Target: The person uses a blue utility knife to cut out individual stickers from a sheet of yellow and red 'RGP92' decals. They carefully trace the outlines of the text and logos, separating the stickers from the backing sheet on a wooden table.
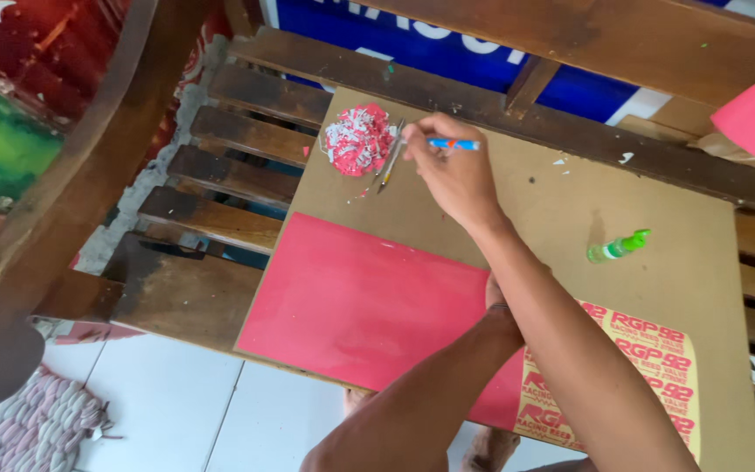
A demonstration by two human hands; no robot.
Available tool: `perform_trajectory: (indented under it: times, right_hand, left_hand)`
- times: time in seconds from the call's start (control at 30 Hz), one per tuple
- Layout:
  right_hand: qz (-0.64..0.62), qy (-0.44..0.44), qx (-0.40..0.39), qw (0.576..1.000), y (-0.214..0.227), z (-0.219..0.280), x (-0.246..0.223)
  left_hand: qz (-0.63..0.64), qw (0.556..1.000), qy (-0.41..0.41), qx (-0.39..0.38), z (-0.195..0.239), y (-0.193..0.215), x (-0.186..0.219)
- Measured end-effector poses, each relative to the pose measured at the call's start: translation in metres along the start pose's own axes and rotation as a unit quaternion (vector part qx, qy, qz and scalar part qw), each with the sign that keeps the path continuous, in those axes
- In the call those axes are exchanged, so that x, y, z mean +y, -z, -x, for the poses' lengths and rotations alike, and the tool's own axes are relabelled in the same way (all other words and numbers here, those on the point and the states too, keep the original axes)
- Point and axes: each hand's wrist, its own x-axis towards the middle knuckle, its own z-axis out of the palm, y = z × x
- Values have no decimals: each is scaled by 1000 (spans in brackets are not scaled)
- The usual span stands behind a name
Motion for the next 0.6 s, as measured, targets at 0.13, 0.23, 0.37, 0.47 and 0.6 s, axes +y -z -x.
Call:
perform_trajectory:
  times: [0.13,0.23,0.37,0.47,0.6]
  right_hand:
    - [7,-9,19,1000,57,44,-38]
    - [55,-21,45,997,105,91,-48]
    - [130,-26,104,986,162,166,-22]
    - [218,14,88,972,193,214,0]
    - [256,25,-26,966,214,266,-11]
  left_hand:
    - [-63,989,-93,94,-32,-44,-24]
    - [-44,986,-133,93,-52,-63,-36]
    - [91,956,-242,135,-42,-37,-65]
    - [177,932,-271,161,-16,1,-84]
    - [79,949,-236,195,-9,15,-100]
